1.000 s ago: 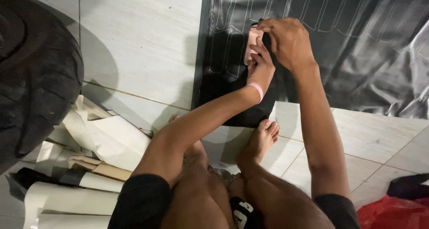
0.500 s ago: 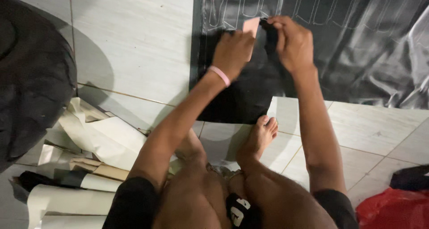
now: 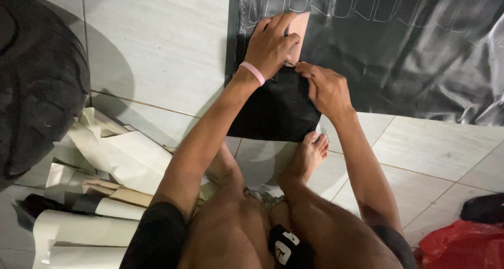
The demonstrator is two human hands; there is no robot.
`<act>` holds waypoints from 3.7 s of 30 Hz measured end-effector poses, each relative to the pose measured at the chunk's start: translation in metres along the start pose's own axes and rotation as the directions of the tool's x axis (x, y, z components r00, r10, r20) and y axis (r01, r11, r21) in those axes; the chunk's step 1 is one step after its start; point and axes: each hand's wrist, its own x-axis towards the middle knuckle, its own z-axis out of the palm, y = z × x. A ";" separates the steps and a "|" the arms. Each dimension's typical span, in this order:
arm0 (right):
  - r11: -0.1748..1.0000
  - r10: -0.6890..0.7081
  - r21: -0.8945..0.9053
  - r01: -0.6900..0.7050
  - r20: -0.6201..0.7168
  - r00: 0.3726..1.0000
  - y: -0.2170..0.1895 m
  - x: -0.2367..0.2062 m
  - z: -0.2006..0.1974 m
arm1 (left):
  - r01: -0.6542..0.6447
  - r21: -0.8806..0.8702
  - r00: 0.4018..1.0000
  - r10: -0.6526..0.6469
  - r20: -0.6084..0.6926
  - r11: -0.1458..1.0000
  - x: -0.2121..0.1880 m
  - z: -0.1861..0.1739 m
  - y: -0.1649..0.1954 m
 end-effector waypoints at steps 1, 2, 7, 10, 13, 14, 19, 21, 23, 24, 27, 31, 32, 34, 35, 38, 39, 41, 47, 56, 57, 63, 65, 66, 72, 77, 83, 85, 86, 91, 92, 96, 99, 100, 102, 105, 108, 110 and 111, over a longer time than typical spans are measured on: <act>1.000 0.009 0.004 -0.009 -0.009 1.000 -0.001 0.000 -0.002 | 0.007 -0.022 1.000 -0.007 0.015 1.000 0.000 -0.001 0.000; 1.000 0.015 0.008 -0.015 -0.017 1.000 -0.001 -0.001 -0.005 | 0.016 -0.043 0.999 -0.014 0.028 0.999 -0.001 -0.001 0.001; 0.999 -0.039 0.033 0.038 0.038 0.999 0.000 -0.001 -0.007 | 0.016 -0.035 1.000 -0.015 0.020 0.999 0.002 -0.001 0.001; 0.998 -0.065 -0.004 0.065 0.056 0.996 0.002 0.001 -0.001 | 0.010 -0.025 1.000 -0.009 0.012 1.000 0.002 0.000 0.002; 0.999 -0.031 -0.013 0.032 0.030 0.999 0.003 0.000 0.000 | 0.007 -0.024 1.000 -0.007 0.011 1.000 0.002 0.000 0.003; 1.000 -0.018 -0.015 0.019 0.021 1.000 0.004 0.000 -0.002 | 0.004 -0.027 1.000 -0.003 0.014 1.000 0.001 0.000 0.004; 0.999 0.020 -0.047 -0.024 -0.080 0.997 0.012 -0.006 -0.014 | -0.009 -0.009 1.000 0.008 -0.012 1.000 0.008 -0.002 0.005; 1.000 0.017 -0.004 -0.018 -0.143 0.990 0.017 -0.013 -0.015 | 0.008 -0.041 1.000 -0.008 -0.013 0.999 0.014 -0.003 0.007; 0.998 0.012 0.066 0.003 -0.227 0.974 0.024 -0.021 -0.013 | 0.249 -0.317 0.962 -0.196 0.189 0.915 0.022 -0.001 0.011; 0.995 0.072 0.088 -0.049 -0.276 0.958 0.029 -0.025 -0.012 | 0.374 -0.425 0.916 -0.258 0.306 0.825 0.024 0.000 0.015; 0.977 0.211 0.086 -0.193 -0.346 0.914 0.043 -0.034 -0.008 | -0.038 -0.403 0.990 0.089 0.108 0.914 0.020 0.008 0.032; 0.963 0.231 -0.092 -0.255 -0.215 0.949 0.056 -0.043 -0.002 | -0.137 -0.396 0.946 0.238 0.220 0.908 -0.002 0.015 0.033; 0.962 0.226 -0.117 -0.247 -0.167 0.960 0.057 -0.045 0.000 | -0.147 -0.397 0.961 0.225 0.159 0.906 -0.008 0.017 0.030; 0.939 0.303 -0.122 -0.323 -0.156 0.940 0.058 -0.046 0.004 | -0.116 -0.335 0.988 0.143 0.055 0.935 -0.016 0.020 0.023; 0.925 0.341 -0.124 -0.360 -0.151 0.928 0.058 -0.045 0.006 | -0.072 -0.271 0.997 0.076 0.006 0.960 -0.018 0.022 0.019; 0.932 0.306 -0.156 -0.328 -0.150 0.940 0.057 -0.043 0.011 | -0.021 -0.202 1.000 0.021 -0.004 0.979 -0.023 0.024 0.006; 0.932 0.307 -0.146 -0.331 -0.165 0.937 0.056 -0.042 0.013 | -0.021 -0.198 1.000 0.024 0.013 0.980 -0.023 0.024 0.004; 0.932 0.311 -0.128 -0.338 -0.191 0.931 0.055 -0.041 0.016 | 0.006 -0.214 0.999 0.002 0.038 0.977 -0.022 0.026 0.000; 0.919 0.344 -0.134 -0.372 -0.190 0.919 0.055 -0.040 0.019 | 0.052 -0.242 0.996 -0.032 0.086 0.969 -0.020 0.025 -0.001; 0.916 0.355 -0.124 -0.381 -0.188 0.916 0.054 -0.039 0.020 | 0.044 -0.232 0.996 -0.026 0.081 0.972 -0.020 0.025 -0.001; 0.917 0.353 -0.125 -0.380 -0.193 0.916 0.054 -0.039 0.021 | 0.041 -0.230 0.997 -0.024 0.077 0.972 -0.020 0.025 -0.001; 0.907 0.374 -0.128 -0.402 -0.197 0.906 0.056 -0.039 0.023 | 0.040 -0.205 0.996 -0.024 0.084 0.978 -0.019 0.021 0.002; 0.905 0.374 -0.136 -0.403 -0.197 0.906 0.058 -0.041 0.025 | 0.035 -0.200 0.998 -0.025 0.053 0.979 -0.017 0.020 0.004; 0.906 0.367 -0.146 -0.398 -0.198 0.909 0.059 -0.042 0.025 | 0.033 -0.197 0.999 -0.026 0.037 0.980 -0.015 0.019 0.006; 0.911 0.393 -0.021 -0.411 -0.251 0.884 0.066 -0.036 0.017 | 0.051 0.091 0.983 -0.066 0.170 0.995 0.010 0.045 0.046; 0.940 0.340 0.156 -0.303 -0.489 0.804 0.070 0.000 -0.020 | -0.351 0.803 0.907 -0.037 0.419 0.482 0.008 0.089 0.115; 0.998 -0.038 -0.042 0.051 0.266 0.963 0.049 0.030 -0.049 | -0.471 0.855 0.853 -0.134 0.504 0.218 0.008 0.129 0.126; 0.997 -0.047 -0.050 0.062 0.250 0.967 0.042 0.035 -0.049 | -0.468 0.856 0.854 -0.135 0.502 0.221 0.007 0.135 0.126; 0.996 -0.054 -0.051 0.068 0.242 0.969 0.040 0.037 -0.050 | -0.478 0.851 0.850 -0.129 0.510 0.218 0.007 0.136 0.125; 0.995 -0.045 -0.079 0.065 0.235 0.971 0.045 0.048 -0.055 | -0.534 0.777 0.816 -0.038 0.577 0.334 0.015 0.120 0.123; 0.994 -0.056 -0.083 0.074 0.196 0.979 0.048 0.051 -0.056 | -0.479 0.819 0.847 -0.080 0.526 0.317 0.017 0.114 0.124; 0.994 -0.016 -0.106 0.019 0.033 0.999 0.060 0.059 -0.057 | -0.446 0.849 0.878 -0.047 0.476 0.282 0.018 0.089 0.124; 0.994 -0.039 -0.098 0.038 0.001 0.999 0.062 0.056 -0.056 | -0.205 0.736 0.956 -0.029 0.292 0.645 0.016 0.079 0.113; 0.994 -0.030 -0.109 0.030 0.002 1.000 0.061 0.052 -0.055 | -0.220 0.718 0.960 0.015 0.280 0.660 0.016 0.078 0.107; 0.992 -0.042 -0.118 0.039 -0.021 0.999 0.059 0.048 -0.053 | -0.252 0.678 0.962 0.104 0.252 0.690 0.016 0.080 0.096; 0.997 -0.032 -0.077 0.026 -0.069 0.997 0.058 0.047 -0.048 | -0.209 0.549 0.966 0.083 0.245 0.809 0.014 0.082 0.087; 0.998 0.048 -0.024 -0.050 -0.062 0.997 0.062 0.050 -0.050 | -0.184 0.462 0.969 0.081 0.234 0.867 0.012 0.080 0.082; 0.996 -0.003 -0.089 -0.005 -0.084 0.996 0.066 0.051 -0.055 | -0.181 0.406 0.962 0.076 0.261 0.896 0.013 0.075 0.079; 0.995 0.021 -0.099 -0.028 -0.076 0.997 0.067 0.049 -0.057 | -0.176 0.379 0.960 0.072 0.272 0.908 0.014 0.072 0.078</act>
